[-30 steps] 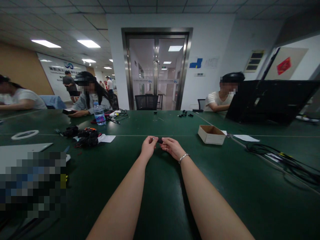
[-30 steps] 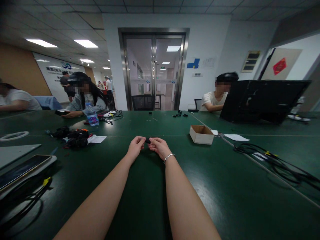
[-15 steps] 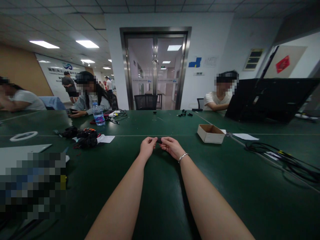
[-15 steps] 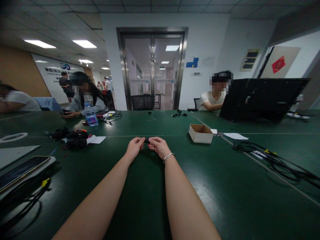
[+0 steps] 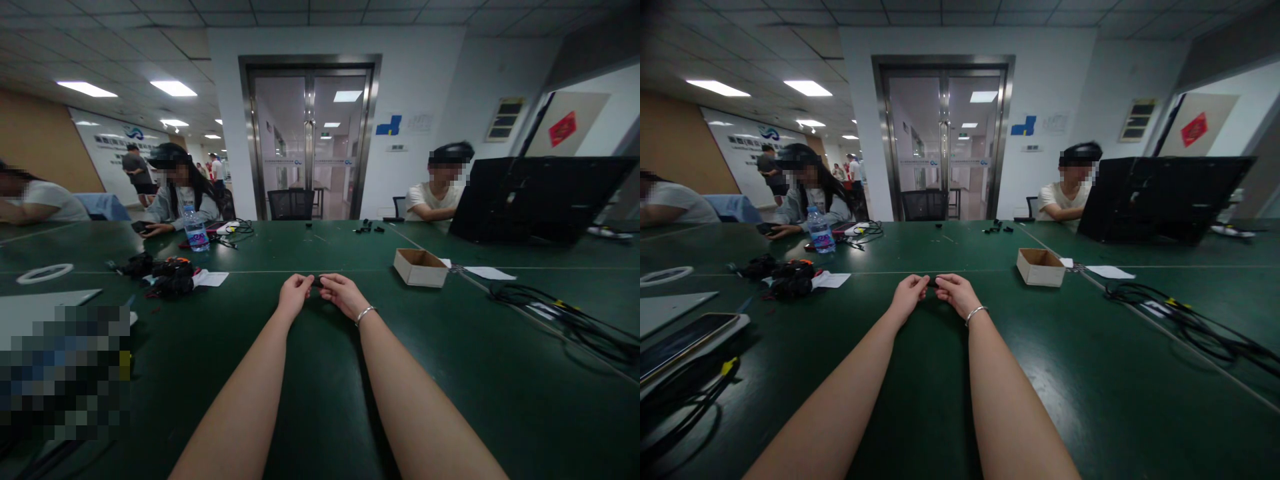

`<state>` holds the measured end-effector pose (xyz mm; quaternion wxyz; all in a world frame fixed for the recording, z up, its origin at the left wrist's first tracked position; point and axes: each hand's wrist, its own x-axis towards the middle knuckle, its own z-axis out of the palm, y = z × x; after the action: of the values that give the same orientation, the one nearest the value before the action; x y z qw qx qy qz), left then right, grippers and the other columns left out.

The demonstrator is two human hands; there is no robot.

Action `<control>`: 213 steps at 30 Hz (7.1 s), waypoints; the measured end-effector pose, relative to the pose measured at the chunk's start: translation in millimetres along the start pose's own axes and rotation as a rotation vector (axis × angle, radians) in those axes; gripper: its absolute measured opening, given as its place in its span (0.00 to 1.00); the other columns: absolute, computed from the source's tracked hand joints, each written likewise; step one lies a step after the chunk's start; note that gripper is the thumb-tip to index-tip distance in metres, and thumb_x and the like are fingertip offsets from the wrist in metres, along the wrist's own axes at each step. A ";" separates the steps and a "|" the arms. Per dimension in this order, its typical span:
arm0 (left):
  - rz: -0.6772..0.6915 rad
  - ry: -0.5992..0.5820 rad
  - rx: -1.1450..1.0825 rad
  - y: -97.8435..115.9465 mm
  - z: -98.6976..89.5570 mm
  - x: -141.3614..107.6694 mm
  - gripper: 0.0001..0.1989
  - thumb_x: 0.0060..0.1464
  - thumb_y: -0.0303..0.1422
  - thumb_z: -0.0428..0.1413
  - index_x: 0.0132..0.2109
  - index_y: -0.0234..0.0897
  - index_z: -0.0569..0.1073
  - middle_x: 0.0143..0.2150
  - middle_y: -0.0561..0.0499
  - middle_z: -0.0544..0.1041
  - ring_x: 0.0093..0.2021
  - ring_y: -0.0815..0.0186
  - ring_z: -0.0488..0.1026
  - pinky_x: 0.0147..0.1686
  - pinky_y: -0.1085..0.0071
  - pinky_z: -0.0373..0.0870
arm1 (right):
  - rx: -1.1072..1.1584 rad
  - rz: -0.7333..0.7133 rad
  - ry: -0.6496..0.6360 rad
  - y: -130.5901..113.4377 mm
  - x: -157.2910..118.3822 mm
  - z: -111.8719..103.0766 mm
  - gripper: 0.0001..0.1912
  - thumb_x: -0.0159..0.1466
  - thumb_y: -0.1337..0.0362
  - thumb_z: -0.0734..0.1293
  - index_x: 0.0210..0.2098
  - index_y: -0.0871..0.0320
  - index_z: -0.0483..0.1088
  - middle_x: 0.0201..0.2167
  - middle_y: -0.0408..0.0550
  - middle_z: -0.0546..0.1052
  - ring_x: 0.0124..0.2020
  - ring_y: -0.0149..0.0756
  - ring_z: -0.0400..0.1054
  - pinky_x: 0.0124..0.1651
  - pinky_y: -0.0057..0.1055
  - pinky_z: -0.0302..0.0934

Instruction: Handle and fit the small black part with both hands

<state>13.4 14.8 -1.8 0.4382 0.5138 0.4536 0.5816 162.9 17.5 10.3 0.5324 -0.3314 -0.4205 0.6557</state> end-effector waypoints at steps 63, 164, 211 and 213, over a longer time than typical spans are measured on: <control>-0.001 0.055 -0.073 1.8 3.0 -0.2 0.16 0.45 0.36 0.63 0.40 0.32 0.72 0.35 0.46 0.75 0.32 0.67 0.72 0.33 0.71 0.69 | -0.079 0.024 0.102 -3.6 -0.8 8.4 0.12 0.59 0.63 0.72 0.28 0.64 0.68 0.18 0.49 0.72 0.18 0.28 0.66 0.18 0.19 0.60; -0.077 0.000 0.080 6.6 7.1 -2.6 0.12 0.58 0.32 0.46 0.46 0.34 0.69 0.21 0.56 0.66 0.17 0.75 0.59 0.18 0.80 0.54 | -0.061 0.006 0.046 -1.7 -2.0 5.7 0.10 0.56 0.66 0.74 0.28 0.65 0.69 0.19 0.48 0.71 0.19 0.26 0.64 0.19 0.19 0.59; -0.030 -0.002 0.182 0.0 6.8 -3.3 0.12 0.58 0.36 0.47 0.44 0.37 0.71 0.25 0.53 0.66 0.23 0.71 0.64 0.20 0.79 0.61 | -0.066 -0.004 0.033 -1.0 -2.3 5.0 0.10 0.54 0.65 0.74 0.28 0.65 0.70 0.19 0.47 0.71 0.18 0.26 0.64 0.18 0.18 0.58; -0.026 0.004 0.184 -0.7 6.4 -2.8 0.12 0.57 0.36 0.48 0.43 0.37 0.71 0.26 0.53 0.67 0.23 0.71 0.64 0.20 0.79 0.60 | -0.065 -0.002 0.039 -1.2 -2.4 4.8 0.10 0.55 0.66 0.74 0.29 0.65 0.70 0.19 0.47 0.71 0.18 0.26 0.64 0.19 0.18 0.59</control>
<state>20.0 12.7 -2.7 0.3958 0.5446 0.5126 0.5329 159.6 14.3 13.4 0.5299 -0.3608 -0.4316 0.6346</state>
